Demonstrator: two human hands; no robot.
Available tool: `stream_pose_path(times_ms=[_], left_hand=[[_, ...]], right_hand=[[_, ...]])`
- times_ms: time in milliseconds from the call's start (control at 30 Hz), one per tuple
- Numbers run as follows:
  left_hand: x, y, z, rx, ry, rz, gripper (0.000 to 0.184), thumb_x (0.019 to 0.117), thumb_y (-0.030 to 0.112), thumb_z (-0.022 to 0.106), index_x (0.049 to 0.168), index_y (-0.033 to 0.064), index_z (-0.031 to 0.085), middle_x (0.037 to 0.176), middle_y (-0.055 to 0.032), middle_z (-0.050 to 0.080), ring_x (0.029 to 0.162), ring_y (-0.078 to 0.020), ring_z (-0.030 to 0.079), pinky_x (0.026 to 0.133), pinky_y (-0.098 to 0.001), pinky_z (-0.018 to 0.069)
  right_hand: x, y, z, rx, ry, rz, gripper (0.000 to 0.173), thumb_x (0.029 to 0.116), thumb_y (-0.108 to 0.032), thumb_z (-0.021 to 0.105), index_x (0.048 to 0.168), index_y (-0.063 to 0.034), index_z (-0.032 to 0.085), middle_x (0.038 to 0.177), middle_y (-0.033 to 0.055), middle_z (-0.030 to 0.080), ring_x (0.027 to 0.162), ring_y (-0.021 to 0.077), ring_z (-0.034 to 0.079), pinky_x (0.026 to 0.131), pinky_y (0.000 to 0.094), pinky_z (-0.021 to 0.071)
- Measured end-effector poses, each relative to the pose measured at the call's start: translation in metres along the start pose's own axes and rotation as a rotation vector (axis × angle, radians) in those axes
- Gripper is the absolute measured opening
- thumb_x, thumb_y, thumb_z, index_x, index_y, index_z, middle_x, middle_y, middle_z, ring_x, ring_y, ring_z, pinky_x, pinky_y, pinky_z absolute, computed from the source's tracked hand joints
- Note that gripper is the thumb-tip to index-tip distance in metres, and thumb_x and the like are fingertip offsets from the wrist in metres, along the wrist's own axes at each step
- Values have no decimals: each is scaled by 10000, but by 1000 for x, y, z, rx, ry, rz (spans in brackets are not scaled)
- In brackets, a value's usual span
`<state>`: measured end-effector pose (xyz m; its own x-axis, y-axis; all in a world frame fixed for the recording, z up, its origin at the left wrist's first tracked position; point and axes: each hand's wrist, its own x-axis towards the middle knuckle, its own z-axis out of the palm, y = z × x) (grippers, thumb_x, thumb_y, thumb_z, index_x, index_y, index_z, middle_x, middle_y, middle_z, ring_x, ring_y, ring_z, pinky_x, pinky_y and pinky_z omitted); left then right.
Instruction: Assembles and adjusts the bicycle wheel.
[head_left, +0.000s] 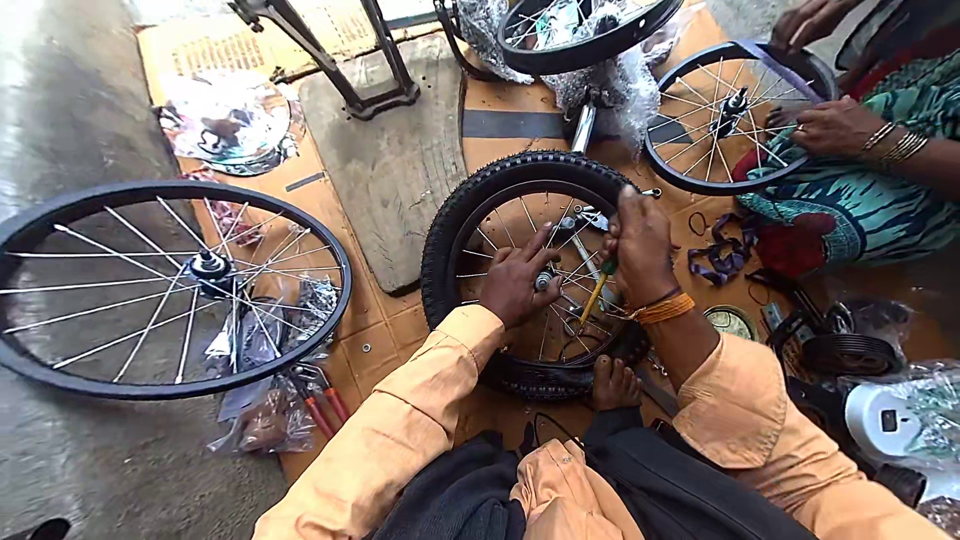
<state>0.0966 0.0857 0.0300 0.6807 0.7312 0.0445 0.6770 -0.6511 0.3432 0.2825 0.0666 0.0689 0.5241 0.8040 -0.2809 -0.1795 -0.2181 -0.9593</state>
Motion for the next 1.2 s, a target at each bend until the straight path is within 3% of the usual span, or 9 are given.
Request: stream_pose_path(times_ms=[33, 67, 133, 367, 700, 900, 1000, 1100, 1200], left_hand=[[-1, -16, 26, -101, 59, 40, 449, 1017, 507, 424, 1247, 221, 683, 1598, -11, 454, 1149, -185, 647, 1025, -457, 434], [3, -24, 34, -152, 16, 46, 465, 1006, 535, 433, 1309, 254, 647, 1665, 42, 339, 1194, -174, 624, 1043, -471, 424], [9, -26, 35, -182, -42, 18, 460, 992, 540, 461, 1333, 281, 629, 1692, 87, 266, 1237, -164, 603, 1060, -479, 414], [6, -26, 33, -190, -46, 27, 492, 1007, 559, 420, 1354, 269, 613, 1683, 70, 291, 1238, -160, 600, 1067, -472, 404], [7, -16, 34, -129, -41, 28, 489, 996, 549, 433, 1347, 267, 622, 1683, 66, 292, 1214, -173, 608, 1067, -477, 400], [9, -13, 31, -123, -54, 22, 478, 1001, 564, 429, 1315, 267, 633, 1684, 85, 286, 1219, -173, 606, 1052, -473, 417], [8, -17, 26, -155, -106, 28, 501, 994, 540, 469, 1373, 244, 610, 1692, 50, 275, 1246, -224, 599, 1063, -510, 410], [6, -14, 27, -126, -152, 43, 423, 955, 379, 580, 1357, 252, 614, 1710, 73, 218, 1236, -238, 609, 1035, -517, 437], [6, -17, 31, -114, -101, 85, 474, 1003, 523, 459, 1352, 245, 619, 1707, 47, 236, 1239, -221, 620, 1031, -497, 455]], right_hand=[[0, -4, 4, -45, -39, -11, 313, 1097, -388, 459, 1025, -97, 549, 672, -1, 458, 505, 129, 473, 482, 298, 484], [-1, -5, 7, -69, -63, -20, 317, 1094, -387, 469, 1008, -94, 554, 672, 7, 467, 501, 134, 476, 472, 297, 479], [-3, 2, 11, -68, -79, -4, 313, 1093, -367, 482, 977, -85, 552, 660, 14, 467, 487, 129, 464, 457, 283, 462], [-17, 34, 9, -75, -101, 106, 338, 1100, -391, 453, 977, -88, 539, 646, 12, 457, 472, 132, 466, 454, 298, 482], [-29, 52, 14, -346, -74, -83, 356, 1101, -400, 430, 1072, -76, 575, 679, 74, 538, 520, 220, 556, 507, 403, 535], [-34, 55, 6, -365, -65, -68, 357, 1115, -361, 385, 1049, -60, 566, 677, 80, 541, 532, 226, 573, 516, 415, 545], [-63, 33, 9, -156, -302, -48, 333, 1107, -298, 410, 980, -46, 587, 629, 42, 513, 504, 162, 536, 494, 328, 523], [-89, 21, -1, -71, -697, 16, 376, 1070, -324, 406, 843, -79, 579, 653, 20, 524, 559, 141, 536, 552, 320, 511], [-108, 12, -16, -142, -936, -17, 404, 1039, -359, 460, 765, -90, 584, 637, 10, 513, 571, 123, 517, 552, 310, 463]])
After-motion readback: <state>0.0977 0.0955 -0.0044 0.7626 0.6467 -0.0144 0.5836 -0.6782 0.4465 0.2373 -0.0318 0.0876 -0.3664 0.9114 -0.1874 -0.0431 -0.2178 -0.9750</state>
